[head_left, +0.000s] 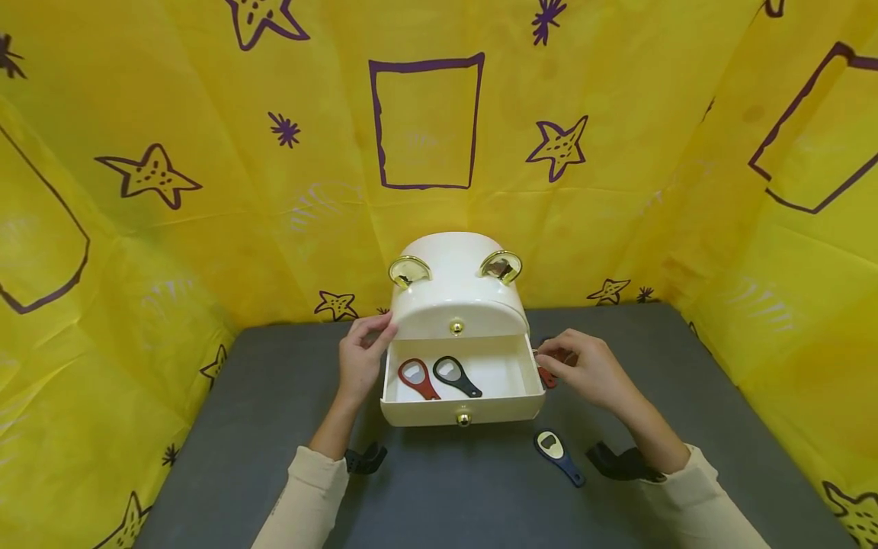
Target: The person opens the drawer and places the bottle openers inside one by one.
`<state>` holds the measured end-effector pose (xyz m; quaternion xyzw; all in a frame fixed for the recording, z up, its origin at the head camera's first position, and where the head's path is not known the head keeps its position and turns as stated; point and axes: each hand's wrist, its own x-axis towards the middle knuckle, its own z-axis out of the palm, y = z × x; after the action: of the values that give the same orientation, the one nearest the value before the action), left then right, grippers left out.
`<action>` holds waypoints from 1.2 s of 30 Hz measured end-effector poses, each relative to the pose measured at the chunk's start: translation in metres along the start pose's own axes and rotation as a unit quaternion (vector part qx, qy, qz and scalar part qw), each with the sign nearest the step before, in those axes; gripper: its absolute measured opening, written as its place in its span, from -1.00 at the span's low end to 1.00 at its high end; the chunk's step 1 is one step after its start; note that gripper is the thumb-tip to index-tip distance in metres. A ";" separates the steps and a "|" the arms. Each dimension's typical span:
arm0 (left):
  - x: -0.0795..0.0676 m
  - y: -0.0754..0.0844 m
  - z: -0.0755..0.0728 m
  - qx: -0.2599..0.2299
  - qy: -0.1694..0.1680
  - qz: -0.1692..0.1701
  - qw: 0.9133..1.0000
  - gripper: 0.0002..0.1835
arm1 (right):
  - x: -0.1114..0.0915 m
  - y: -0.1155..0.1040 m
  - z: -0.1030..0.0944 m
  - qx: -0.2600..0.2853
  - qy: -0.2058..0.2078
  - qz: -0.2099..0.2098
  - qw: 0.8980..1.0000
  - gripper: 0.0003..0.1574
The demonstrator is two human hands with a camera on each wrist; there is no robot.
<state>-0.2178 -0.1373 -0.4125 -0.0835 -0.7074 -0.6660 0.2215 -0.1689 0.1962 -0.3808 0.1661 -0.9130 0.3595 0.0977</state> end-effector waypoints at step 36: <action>-0.002 0.003 0.000 0.016 0.002 -0.011 1.000 -0.73 | -0.072 0.070 0.052 -0.039 -0.109 0.129 0.985 -0.72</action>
<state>-0.2151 -0.1365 -0.4103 -0.0714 -0.7183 -0.6571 0.2169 -0.1319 0.2251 -0.4833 0.0810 -0.9454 0.3125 -0.0438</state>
